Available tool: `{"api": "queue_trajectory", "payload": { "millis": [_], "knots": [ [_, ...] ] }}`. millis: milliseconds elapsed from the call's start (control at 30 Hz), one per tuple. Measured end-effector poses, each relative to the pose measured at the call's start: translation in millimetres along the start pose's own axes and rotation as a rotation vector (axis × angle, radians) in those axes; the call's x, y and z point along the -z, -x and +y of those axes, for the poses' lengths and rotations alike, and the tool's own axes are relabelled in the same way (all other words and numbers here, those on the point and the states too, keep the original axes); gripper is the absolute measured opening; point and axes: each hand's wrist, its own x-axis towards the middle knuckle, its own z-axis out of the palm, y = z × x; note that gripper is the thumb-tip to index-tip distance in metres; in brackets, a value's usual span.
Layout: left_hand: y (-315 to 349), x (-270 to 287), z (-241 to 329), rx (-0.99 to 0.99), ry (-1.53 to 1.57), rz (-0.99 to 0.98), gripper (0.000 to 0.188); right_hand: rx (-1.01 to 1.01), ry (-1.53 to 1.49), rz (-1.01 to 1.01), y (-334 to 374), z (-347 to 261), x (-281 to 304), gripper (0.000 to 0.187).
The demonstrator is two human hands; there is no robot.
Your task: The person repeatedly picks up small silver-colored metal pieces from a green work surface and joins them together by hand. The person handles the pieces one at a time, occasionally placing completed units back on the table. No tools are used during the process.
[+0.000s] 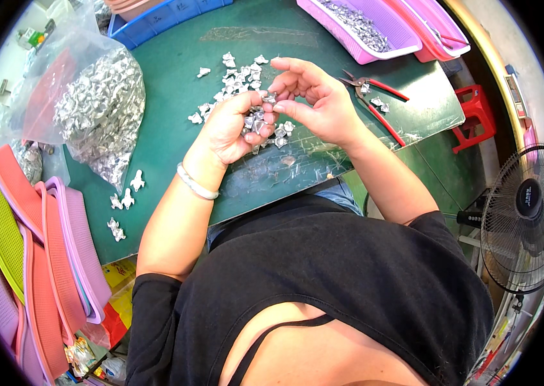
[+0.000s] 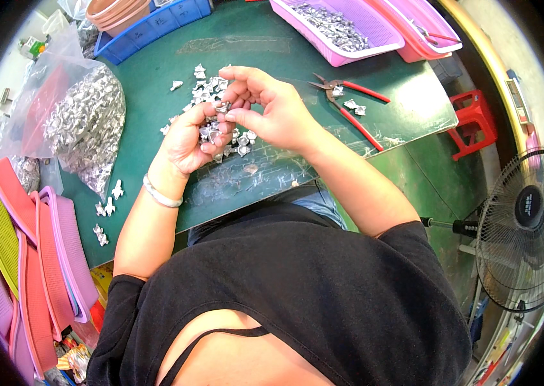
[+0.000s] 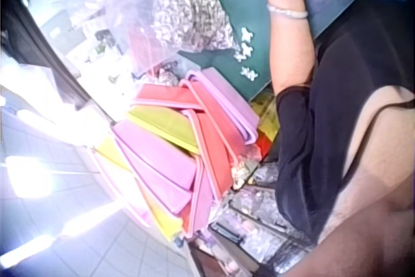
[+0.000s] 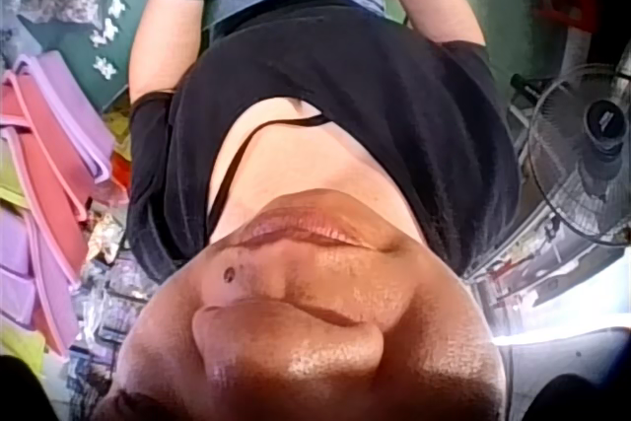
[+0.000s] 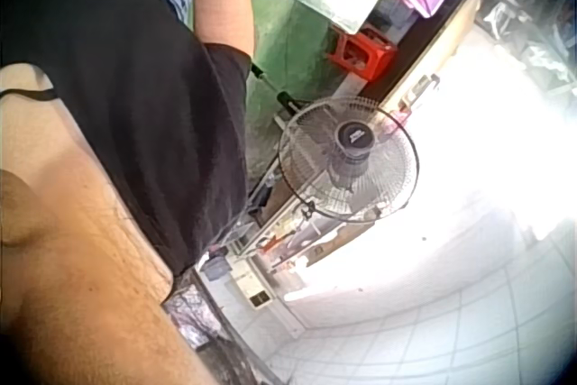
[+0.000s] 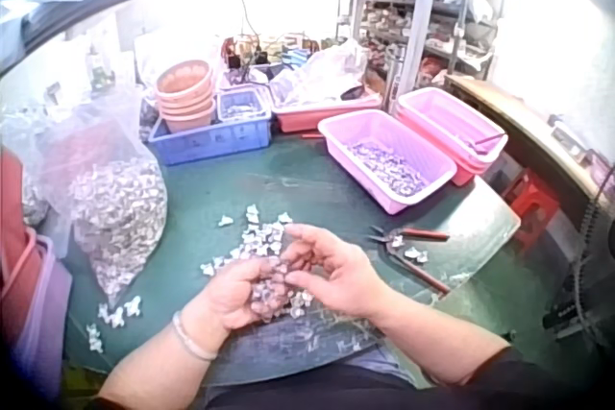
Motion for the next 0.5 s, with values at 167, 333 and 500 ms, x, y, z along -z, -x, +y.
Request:
{"api": "queue_trajectory", "payload": {
  "millis": [167,333,500],
  "knots": [
    [1,-1,-1,-0.017,-0.002,-0.005,0.019,0.061,0.108,-0.015,0,-1,-1,0.049],
    [3,-8,-2,-0.089,-0.074,0.063,0.021,0.199,0.299,0.079,-3,-5,-4,0.047],
    [4,-11,-2,-0.183,-0.223,0.071,0.02,0.307,0.571,0.096,-3,-6,0,0.046]
  ]
}}
